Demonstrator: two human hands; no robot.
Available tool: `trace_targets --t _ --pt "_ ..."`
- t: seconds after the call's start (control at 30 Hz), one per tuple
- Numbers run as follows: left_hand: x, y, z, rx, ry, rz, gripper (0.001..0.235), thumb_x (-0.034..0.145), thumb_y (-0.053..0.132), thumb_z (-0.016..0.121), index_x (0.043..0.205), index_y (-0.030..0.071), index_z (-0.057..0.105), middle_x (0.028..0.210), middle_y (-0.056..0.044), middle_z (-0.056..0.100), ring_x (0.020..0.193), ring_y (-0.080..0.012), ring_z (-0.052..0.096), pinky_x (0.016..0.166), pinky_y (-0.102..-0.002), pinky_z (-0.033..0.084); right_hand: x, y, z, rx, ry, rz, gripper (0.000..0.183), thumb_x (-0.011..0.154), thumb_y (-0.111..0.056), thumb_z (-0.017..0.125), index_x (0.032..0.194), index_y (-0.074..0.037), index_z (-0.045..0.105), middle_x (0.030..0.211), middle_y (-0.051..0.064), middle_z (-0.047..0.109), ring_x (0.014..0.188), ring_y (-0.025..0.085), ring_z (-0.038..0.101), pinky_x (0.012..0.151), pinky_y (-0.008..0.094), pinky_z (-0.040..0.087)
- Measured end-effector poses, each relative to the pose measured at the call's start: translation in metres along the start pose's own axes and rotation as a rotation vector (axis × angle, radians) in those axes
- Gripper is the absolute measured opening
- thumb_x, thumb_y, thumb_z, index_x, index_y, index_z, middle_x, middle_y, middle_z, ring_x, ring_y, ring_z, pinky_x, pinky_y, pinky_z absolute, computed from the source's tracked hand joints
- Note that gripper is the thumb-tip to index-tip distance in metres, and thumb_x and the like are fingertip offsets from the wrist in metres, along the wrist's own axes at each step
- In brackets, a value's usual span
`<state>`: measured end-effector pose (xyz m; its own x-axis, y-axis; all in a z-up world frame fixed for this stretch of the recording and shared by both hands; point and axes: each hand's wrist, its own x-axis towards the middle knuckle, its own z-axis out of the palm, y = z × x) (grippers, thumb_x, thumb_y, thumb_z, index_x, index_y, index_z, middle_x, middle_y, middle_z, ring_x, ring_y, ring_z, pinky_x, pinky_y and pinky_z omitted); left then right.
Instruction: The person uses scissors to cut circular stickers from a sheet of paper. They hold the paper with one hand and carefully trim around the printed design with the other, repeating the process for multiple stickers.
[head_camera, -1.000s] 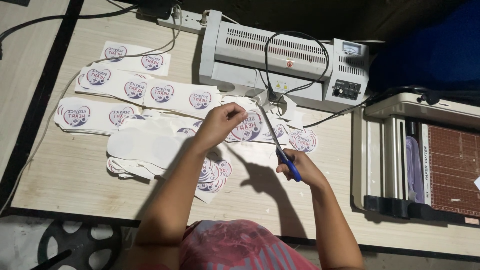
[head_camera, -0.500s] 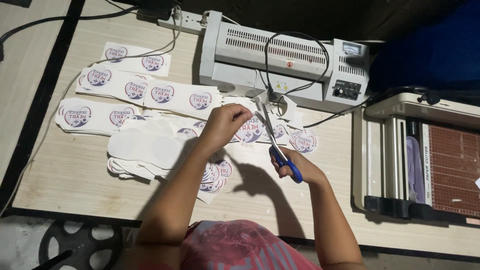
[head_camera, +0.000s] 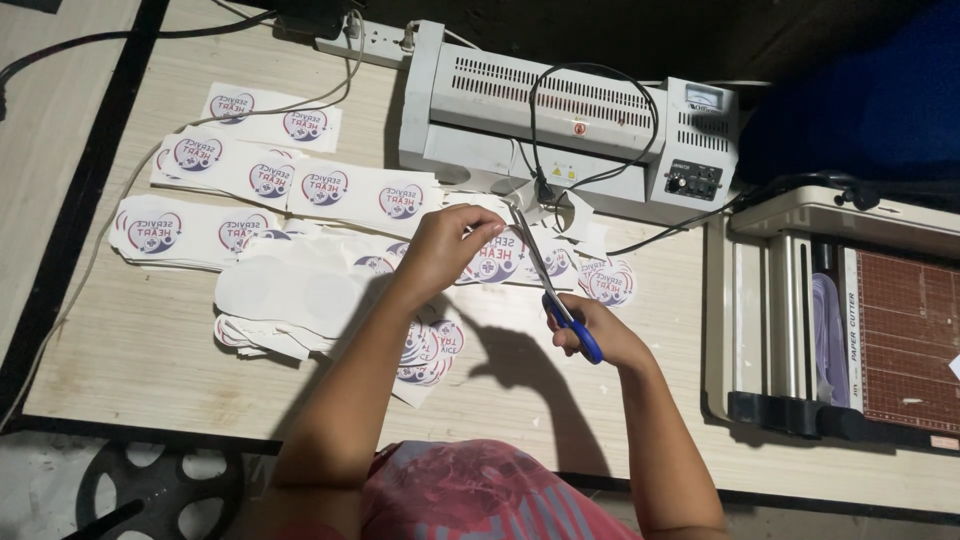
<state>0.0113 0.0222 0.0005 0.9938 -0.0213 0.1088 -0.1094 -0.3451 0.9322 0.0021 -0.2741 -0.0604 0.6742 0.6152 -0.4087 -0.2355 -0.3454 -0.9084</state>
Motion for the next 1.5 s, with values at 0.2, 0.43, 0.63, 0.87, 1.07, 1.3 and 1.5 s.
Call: trace_targets --t 0.2,0.43,0.63,0.87,1.07,1.3,1.5 --pt "-0.003 -0.006 0.002 -0.242 -0.085 -0.160 0.035 0.093 0.017 0.077 0.124 0.004 0.066 0.097 -0.012 0.073 0.085 -0.0136 0.067 0.071 -0.026 0.053 0.002 0.002 0.002 0.041 0.028 -0.021 0.067 0.060 -0.056 0.091 0.097 -0.006 0.064 0.077 0.000 0.059 0.063 0.009 0.058 0.051 0.024 0.050" --pt "-0.003 -0.037 0.012 -0.642 0.029 -0.305 0.030 0.090 0.004 0.070 0.117 0.002 0.057 0.100 -0.009 0.075 0.089 -0.0104 0.073 0.074 -0.022 0.062 0.005 0.010 0.001 0.045 0.039 -0.037 0.069 0.060 -0.056 0.091 0.098 -0.005 0.064 0.080 0.001 0.060 0.065 0.010 0.060 0.052 0.026 0.052" --pt "-0.008 -0.014 0.006 -0.541 0.013 -0.035 0.021 0.099 0.008 0.071 0.116 -0.003 0.064 0.102 -0.008 0.072 0.090 -0.0066 0.067 0.077 -0.021 0.056 0.002 0.001 0.002 0.071 0.036 -0.021 0.082 0.051 -0.067 0.090 0.101 -0.008 0.063 0.082 -0.002 0.058 0.069 0.009 0.061 0.055 0.026 0.054" --pt "-0.009 0.000 0.002 -0.147 0.039 -0.101 0.027 0.093 0.018 0.074 0.115 0.002 0.070 0.086 -0.003 0.077 0.073 -0.0041 0.066 0.062 -0.023 0.054 0.002 -0.001 0.004 0.116 -0.003 -0.077 0.080 0.055 -0.065 0.092 0.100 -0.007 0.061 0.079 -0.001 0.055 0.068 0.009 0.058 0.056 0.025 0.050" --pt "-0.005 -0.003 0.001 -0.115 0.021 -0.128 0.029 0.092 0.019 0.074 0.117 0.004 0.070 0.086 -0.003 0.076 0.072 -0.0042 0.066 0.061 -0.023 0.054 0.011 0.015 0.003 0.046 0.074 0.007 0.060 0.065 -0.050 0.091 0.092 -0.004 0.062 0.071 0.003 0.057 0.057 0.011 0.056 0.048 0.027 0.046" --pt "-0.003 -0.052 0.030 0.101 0.109 -0.179 0.021 0.095 0.019 0.076 0.110 0.005 0.074 0.074 -0.006 0.070 0.063 -0.0089 0.058 0.058 -0.025 0.047 0.039 0.026 0.021 0.287 0.285 -0.155 0.036 0.085 -0.029 0.079 0.107 -0.007 0.061 0.083 -0.002 0.063 0.068 0.007 0.060 0.058 0.022 0.050" --pt "-0.004 -0.110 0.102 -0.437 -0.094 -0.202 0.021 0.094 0.012 0.071 0.112 0.002 0.065 0.097 -0.005 0.074 0.088 -0.0060 0.070 0.076 -0.021 0.058 0.067 0.028 0.018 0.384 0.656 -0.182 0.033 0.085 -0.018 0.082 0.105 -0.006 0.059 0.079 0.001 0.062 0.067 0.009 0.060 0.057 0.022 0.047"
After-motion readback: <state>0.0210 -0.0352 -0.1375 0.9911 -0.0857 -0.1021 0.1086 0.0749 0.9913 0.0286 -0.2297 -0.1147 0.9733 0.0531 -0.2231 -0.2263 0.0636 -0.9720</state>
